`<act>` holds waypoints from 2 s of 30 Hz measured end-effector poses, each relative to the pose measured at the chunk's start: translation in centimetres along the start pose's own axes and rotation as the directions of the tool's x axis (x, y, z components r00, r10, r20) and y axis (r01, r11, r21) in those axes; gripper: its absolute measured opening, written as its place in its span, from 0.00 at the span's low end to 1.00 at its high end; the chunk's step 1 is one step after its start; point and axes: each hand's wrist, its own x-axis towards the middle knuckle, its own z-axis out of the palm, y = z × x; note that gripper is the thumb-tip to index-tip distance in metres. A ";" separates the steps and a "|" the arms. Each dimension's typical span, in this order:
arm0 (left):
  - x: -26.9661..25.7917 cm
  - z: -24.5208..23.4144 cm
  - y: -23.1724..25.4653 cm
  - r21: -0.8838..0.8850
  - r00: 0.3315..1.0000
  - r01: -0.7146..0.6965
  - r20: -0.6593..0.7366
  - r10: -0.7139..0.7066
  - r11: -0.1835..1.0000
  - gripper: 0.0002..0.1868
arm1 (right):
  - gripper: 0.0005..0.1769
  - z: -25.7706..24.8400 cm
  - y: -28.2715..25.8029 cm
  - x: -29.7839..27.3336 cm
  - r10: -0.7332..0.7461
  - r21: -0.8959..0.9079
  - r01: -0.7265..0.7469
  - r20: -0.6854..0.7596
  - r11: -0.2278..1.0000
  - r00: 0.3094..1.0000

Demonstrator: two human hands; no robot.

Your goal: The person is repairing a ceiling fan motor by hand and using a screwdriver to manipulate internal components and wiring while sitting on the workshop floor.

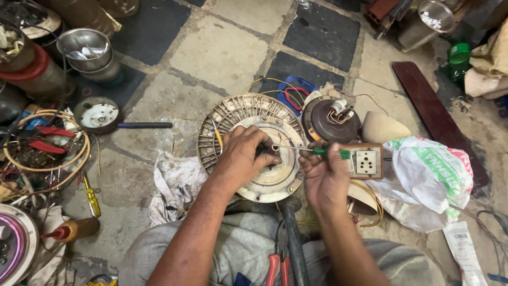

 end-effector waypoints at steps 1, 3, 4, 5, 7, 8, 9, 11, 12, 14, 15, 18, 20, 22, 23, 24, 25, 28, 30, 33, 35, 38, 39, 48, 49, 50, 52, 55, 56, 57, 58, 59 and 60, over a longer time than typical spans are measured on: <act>0.0 0.0 0.1 -0.003 1.000 0.004 -0.001 -0.004 1.000 0.22 | 0.13 -0.1 0.2 -0.1 0.059 0.056 -0.056 -0.045 0.997 0.997; -0.2 -0.1 0.2 -0.004 1.000 0.013 -0.003 -0.013 1.000 0.22 | 0.14 0.3 0.2 -0.3 0.070 0.068 -0.065 -0.074 0.996 0.995; -0.2 -0.1 0.2 -0.001 1.000 0.004 -0.006 -0.004 1.000 0.22 | 0.13 0.6 -0.6 -0.3 0.014 0.016 -0.013 -0.061 1.000 0.998; -0.1 -0.2 0.2 0.002 1.000 -0.006 -0.010 0.006 1.000 0.22 | 0.12 1.2 -1.4 -0.4 -0.041 -0.036 0.039 -0.046 0.999 0.998; 0.0 -0.1 0.2 -0.008 1.000 -0.009 -0.005 0.009 1.000 0.21 | 0.09 2.6 -3.1 -0.8 -0.183 -0.266 0.191 0.057 0.945 0.982; 0.0 -0.2 0.2 -0.017 1.000 0.000 0.003 0.000 1.000 0.21 | 0.08 3.4 -3.9 -1.1 -0.241 -0.369 0.268 0.120 0.890 0.963; 0.0 -0.2 0.2 -0.025 1.000 0.009 0.011 -0.008 1.000 0.20 | 0.07 4.1 -4.5 -1.4 -0.267 -0.462 0.322 0.183 0.826 0.946; -0.1 -0.3 0.4 -0.023 1.000 0.013 0.012 -0.013 1.000 0.20 | 0.07 5.3 -5.1 -2.0 -0.289 -0.610 0.428 0.317 0.667 0.903; -0.1 -0.5 0.4 -0.019 1.000 0.016 0.011 -0.015 1.000 0.20 | 0.06 5.8 -5.1 -2.1 -0.302 -0.632 0.468 0.359 0.617 0.883; -0.2 -0.5 0.6 -0.018 1.000 0.022 0.011 -0.022 1.000 0.19 | 0.06 6.5 -5.0 -2.3 -0.318 -0.666 0.543 0.441 0.511 0.839; -0.2 -0.5 0.5 -0.018 1.000 0.026 0.012 -0.026 1.000 0.19 | 0.06 6.8 -4.9 -2.4 -0.322 -0.686 0.546 0.441 0.481 0.838; -0.1 -0.4 0.5 -0.017 1.000 0.005 -0.006 -0.006 1.000 0.19 | 0.06 7.2 -4.8 -2.8 -0.328 -0.712 0.540 0.431 0.449 0.841; -0.1 -0.3 0.4 -0.011 1.000 0.007 -0.002 -0.007 1.000 0.19 | 0.06 7.4 -4.5 -2.9 -0.319 -0.673 0.523 0.414 0.524 0.852; -0.1 -0.4 0.3 -0.009 1.000 0.013 0.003 -0.013 1.000 0.19 | 0.06 7.3 -4.6 -2.6 -0.347 -0.644 0.567 0.448 0.514 0.824; -0.1 -0.4 0.3 -0.010 1.000 0.017 0.006 -0.017 1.000 0.19 | 0.06 7.2 -4.6 -2.5 -0.361 -0.629 0.588 0.464 0.509 0.809; -0.1 -0.3 0.3 -0.013 1.000 0.020 0.009 -0.020 1.000 0.19 | 0.06 7.1 -4.5 -2.4 -0.353 -0.655 0.572 0.450 0.494 0.820; -0.2 -0.3 0.3 -0.013 1.000 0.014 0.003 -0.014 1.000 0.19 | 0.06 7.1 -4.5 -2.3 -0.345 -0.681 0.555 0.436 0.477 0.831; -0.1 -0.3 0.3 -0.007 1.000 0.008 -0.007 -0.008 1.000 0.20 | 0.06 6.8 -4.2 -2.3 -0.323 -0.716 0.519 0.409 0.466 0.854; -0.1 -0.2 0.4 -0.002 1.000 0.023 0.001 -0.023 1.000 0.20 | 0.07 6.5 -3.8 -2.5 -0.331 -0.694 0.528 0.412 0.490 0.849; 0.0 -0.2 0.4 -0.005 0.999 0.031 0.015 -0.031 1.000 0.20 | 0.07 5.8 -2.8 -2.8 -0.385 -0.617 0.566 0.416 0.546 0.824; -0.1 -0.3 0.4 0.002 1.000 0.017 0.004 -0.017 1.000 0.20 | 0.06 5.2 -2.2 -3.3 -0.419 -0.575 0.570 0.387 0.587 0.821; 0.0 -0.1 0.3 -0.004 1.000 0.027 0.007 -0.027 1.000 0.21 | 0.08 4.1 -1.1 -3.9 -0.457 -0.533 0.545 0.300 0.648 0.837; -0.1 -0.1 0.3 -0.007 0.999 0.037 0.011 -0.037 0.999 0.21 | 0.08 3.6 -0.7 -4.3 -0.446 -0.502 0.517 0.265 0.693 0.855; -0.3 0.1 0.0 0.011 1.000 0.003 -0.012 -0.003 1.000 0.21 | 0.21 -1.6 1.7 -4.5 0.103 -0.004 -0.105 -0.143 0.994 0.984; -0.3 0.1 0.0 0.009 1.000 0.005 -0.014 -0.004 1.000 0.22 | 0.26 -1.7 1.7 -4.1 0.209 0.089 -0.198 -0.152 0.976 0.966; -0.3 0.2 0.1 0.007 1.000 0.005 -0.014 -0.004 1.000 0.22 | 0.32 -1.6 1.5 -3.9 0.313 0.182 -0.284 -0.151 0.941 0.938; -0.2 0.1 0.1 0.004 1.000 0.006 -0.015 -0.005 1.000 0.22 | 0.32 -0.7 0.6 -3.8 0.297 0.096 -0.281 -0.234 0.955 0.926; -0.2 0.0 0.1 0.005 1.000 0.004 -0.018 -0.004 1.000 0.22 | 0.24 1.8 -1.9 -2.8 0.201 -0.008 -0.213 -0.304 0.977 0.931; -0.2 0.0 0.1 0.006 1.000 -0.003 -0.022 0.003 1.000 0.22 | 0.20 2.6 -2.5 -2.4 0.154 -0.041 -0.176 -0.317 0.984 0.936; -0.3 -0.1 0.1 0.006 1.000 -0.010 -0.026 0.010 1.000 0.22 | 0.18 3.5 -3.1 -2.0 0.032 -0.357 -0.113 -0.226 0.927 0.974; -0.3 -0.1 0.2 -0.001 1.000 -0.010 -0.026 0.010 1.000 0.22 | 0.16 4.2 -3.8 -1.6 -0.060 -0.632 -0.017 -0.100 0.775 0.993; -0.3 -0.1 0.2 -0.008 1.000 -0.010 -0.026 0.010 1.000 0.22 | 0.15 4.9 -4.3 -1.3 -0.111 -0.834 0.101 0.048 0.542 0.993; -0.4 -0.3 0.2 -0.011 1.000 -0.010 -0.028 0.009 1.000 0.22 | 0.15 5.7 -4.5 -1.0 -0.106 -0.872 0.304 0.286 0.382 0.952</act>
